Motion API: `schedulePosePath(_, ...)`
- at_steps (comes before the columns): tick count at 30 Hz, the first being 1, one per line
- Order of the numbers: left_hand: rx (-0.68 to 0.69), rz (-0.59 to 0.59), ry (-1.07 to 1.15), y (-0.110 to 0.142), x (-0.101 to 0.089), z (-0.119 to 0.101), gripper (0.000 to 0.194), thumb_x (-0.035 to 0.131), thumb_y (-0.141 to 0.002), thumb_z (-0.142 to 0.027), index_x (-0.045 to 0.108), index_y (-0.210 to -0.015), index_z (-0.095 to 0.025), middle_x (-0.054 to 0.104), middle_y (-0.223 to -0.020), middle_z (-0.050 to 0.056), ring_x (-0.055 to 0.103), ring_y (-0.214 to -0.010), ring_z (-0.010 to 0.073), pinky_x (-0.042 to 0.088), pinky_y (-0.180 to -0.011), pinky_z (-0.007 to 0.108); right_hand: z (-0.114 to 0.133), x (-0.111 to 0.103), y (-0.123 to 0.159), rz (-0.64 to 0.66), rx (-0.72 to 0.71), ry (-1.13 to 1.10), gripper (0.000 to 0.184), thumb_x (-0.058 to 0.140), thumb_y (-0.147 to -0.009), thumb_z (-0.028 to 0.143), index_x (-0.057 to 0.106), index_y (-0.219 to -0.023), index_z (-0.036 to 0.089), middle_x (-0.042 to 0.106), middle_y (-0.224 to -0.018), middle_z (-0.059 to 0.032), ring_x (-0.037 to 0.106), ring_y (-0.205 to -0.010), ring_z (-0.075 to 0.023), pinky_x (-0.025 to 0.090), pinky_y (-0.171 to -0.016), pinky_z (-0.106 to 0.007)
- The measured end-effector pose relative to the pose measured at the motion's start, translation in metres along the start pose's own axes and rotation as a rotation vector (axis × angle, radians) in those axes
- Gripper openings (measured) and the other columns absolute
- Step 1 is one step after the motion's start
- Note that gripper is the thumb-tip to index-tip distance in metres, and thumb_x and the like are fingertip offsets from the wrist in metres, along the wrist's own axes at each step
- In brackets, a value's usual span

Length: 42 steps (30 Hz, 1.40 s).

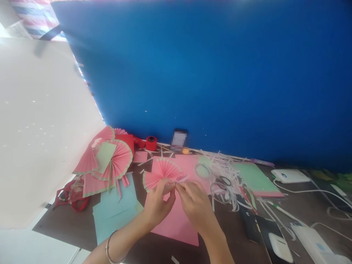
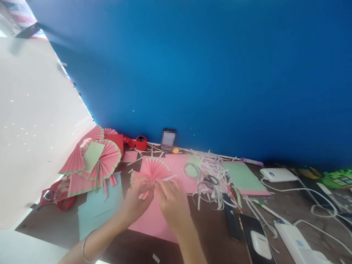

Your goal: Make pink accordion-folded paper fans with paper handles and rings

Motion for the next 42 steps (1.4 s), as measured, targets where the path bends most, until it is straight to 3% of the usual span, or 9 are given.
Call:
schedulePosePath(5,0.013,-0.009,0.020,0.000,0.000,0.002,0.014,0.063,-0.072,-0.018,0.061,-0.084,-0.024,0.066,-0.080,0.003,0.065,-0.074,0.0161,0.046,-0.066,0.021,0.002,0.004,0.002,-0.087,-0.033,0.002,0.020,0.048,-0.082,0.005,0.060,-0.095,0.014,0.063,-0.078,-0.0070,0.056,-0.073,-0.0183,0.043,-0.073,-0.037)
schedulePosePath(15,0.067,0.003,-0.009,-0.001,-0.002,0.001,0.011,0.062,-0.074,-0.020,0.062,-0.085,-0.022,0.066,-0.078,0.004,0.066,-0.072,0.0161,0.048,-0.065,0.021,0.004,0.016,0.009,-0.219,0.103,-0.138,0.023,0.056,-0.078,0.005,0.058,-0.099,0.014,0.064,-0.079,-0.0060,0.057,-0.074,-0.0162,0.044,-0.074,-0.035)
schedulePosePath(20,0.023,0.033,-0.008,-0.002,-0.001,-0.003,0.012,0.058,-0.077,-0.023,0.053,-0.088,-0.020,0.067,-0.074,0.001,0.066,-0.070,0.0154,0.051,-0.070,0.025,0.004,0.020,0.013,-0.280,0.141,-0.151,0.024,0.055,-0.079,0.006,0.058,-0.101,0.016,0.065,-0.082,-0.0060,0.059,-0.076,-0.0158,0.046,-0.073,-0.034)
schedulePosePath(24,-0.082,0.049,0.086,-0.003,0.001,-0.003,0.021,0.058,-0.078,-0.026,0.045,-0.095,-0.022,0.068,-0.072,0.000,0.062,-0.052,0.0116,0.052,-0.062,0.025,0.006,0.021,0.016,-0.281,0.124,-0.113,0.026,0.056,-0.079,0.006,0.058,-0.103,0.016,0.067,-0.084,-0.0070,0.059,-0.075,-0.0167,0.046,-0.074,-0.036)
schedulePosePath(28,-0.060,0.033,0.024,-0.004,0.001,-0.006,0.018,0.057,-0.078,-0.025,0.047,-0.092,-0.021,0.067,-0.063,-0.003,0.055,-0.040,0.0091,0.051,-0.058,0.023,0.007,0.021,0.017,-0.295,0.124,-0.105,0.026,0.057,-0.079,0.006,0.058,-0.103,0.017,0.068,-0.086,-0.0074,0.060,-0.076,-0.0172,0.046,-0.074,-0.036)
schedulePosePath(32,-0.015,0.039,-0.052,-0.003,0.000,-0.006,0.017,0.056,-0.078,-0.022,0.048,-0.093,-0.021,0.066,-0.060,-0.004,0.060,-0.046,0.0107,0.050,-0.060,0.023,0.008,0.022,0.017,-0.299,0.143,-0.129,0.024,0.057,-0.079,0.007,0.059,-0.100,0.017,0.068,-0.085,-0.0063,0.061,-0.076,-0.0161,0.045,-0.074,-0.034)
schedulePosePath(37,0.010,0.044,-0.071,-0.002,0.000,-0.005,0.019,0.055,-0.077,-0.020,0.049,-0.095,-0.021,0.070,-0.068,0.000,0.068,-0.068,0.0159,0.051,-0.064,0.023,0.007,0.019,0.015,-0.320,0.161,-0.133,0.022,0.058,-0.078,0.007,0.059,-0.098,0.018,0.067,-0.081,-0.0048,0.060,-0.074,-0.0147,0.045,-0.074,-0.033)
schedulePosePath(42,0.085,0.054,-0.120,-0.002,0.000,-0.010,0.018,0.054,-0.078,-0.018,0.050,-0.095,-0.021,0.072,-0.076,0.002,0.069,-0.073,0.0162,0.052,-0.069,0.023,0.004,0.014,0.015,-0.264,0.092,-0.072,0.025,0.058,-0.078,0.007,0.060,-0.101,0.016,0.067,-0.080,-0.0056,0.059,-0.074,-0.0155,0.045,-0.077,-0.035)
Point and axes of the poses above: each hand's wrist, its own y-axis away from the middle knuckle, its own x-axis out of the palm, z = x × y, the point moved 1 cm from there along -y, towards the middle knuckle
